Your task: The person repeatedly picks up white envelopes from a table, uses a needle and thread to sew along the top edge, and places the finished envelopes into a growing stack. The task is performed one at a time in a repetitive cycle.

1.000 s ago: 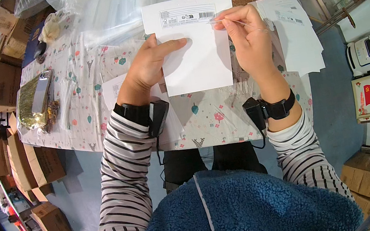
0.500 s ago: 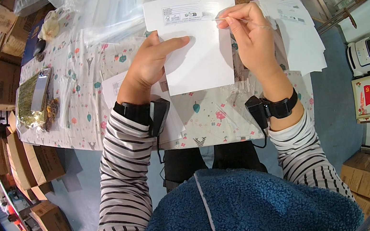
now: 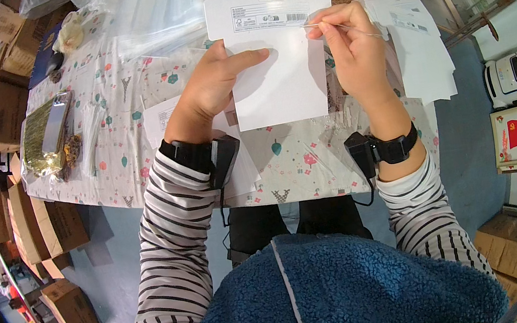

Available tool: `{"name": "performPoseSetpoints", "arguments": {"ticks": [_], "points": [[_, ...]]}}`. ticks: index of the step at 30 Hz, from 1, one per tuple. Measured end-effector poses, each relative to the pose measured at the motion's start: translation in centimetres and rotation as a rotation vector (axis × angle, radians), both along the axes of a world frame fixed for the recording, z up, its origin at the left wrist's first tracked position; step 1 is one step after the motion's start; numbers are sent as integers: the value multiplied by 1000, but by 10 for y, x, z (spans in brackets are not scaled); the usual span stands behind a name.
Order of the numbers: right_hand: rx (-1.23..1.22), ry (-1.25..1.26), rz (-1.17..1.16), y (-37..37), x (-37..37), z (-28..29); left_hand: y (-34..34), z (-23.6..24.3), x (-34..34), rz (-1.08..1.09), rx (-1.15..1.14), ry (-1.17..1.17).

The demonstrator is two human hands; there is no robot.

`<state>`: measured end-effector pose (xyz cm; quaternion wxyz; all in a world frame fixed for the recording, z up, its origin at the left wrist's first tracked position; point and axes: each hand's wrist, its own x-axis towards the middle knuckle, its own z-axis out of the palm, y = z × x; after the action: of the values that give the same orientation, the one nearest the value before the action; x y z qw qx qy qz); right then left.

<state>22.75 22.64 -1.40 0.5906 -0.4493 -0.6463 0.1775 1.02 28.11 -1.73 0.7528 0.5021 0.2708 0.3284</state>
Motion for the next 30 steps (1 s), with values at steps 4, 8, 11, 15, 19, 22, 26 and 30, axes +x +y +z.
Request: {"name": "performPoseSetpoints", "arguments": {"ticks": [4, 8, 11, 15, 19, 22, 26, 30], "points": [[8, -19, -9, 2, 1, 0, 0, 1, -1, -15, 25, 21], [-48, -53, 12, 0, 1, 0, -1, 1, -1, 0, 39, 76], [-92, -105, -22, -3, -1, 0, -1, 1, -1, 12, 53, 139], [-96, -275, -110, -3, -2, 0, -2, 0, -1, -9, 69, 182], [-97, -287, -153, -4, -4, -3, -1, 0, -2, -8, 119, 248], [-74, -2, -56, -1, -5, -5, -1, 0, -1, 4, 66, 176], [-78, 42, 41, -1, 2, -1, 0, 2, -3, 101, 38, 130], [-122, 46, 121, -3, -2, -3, 1, 1, -4, 134, -29, 26]]}}
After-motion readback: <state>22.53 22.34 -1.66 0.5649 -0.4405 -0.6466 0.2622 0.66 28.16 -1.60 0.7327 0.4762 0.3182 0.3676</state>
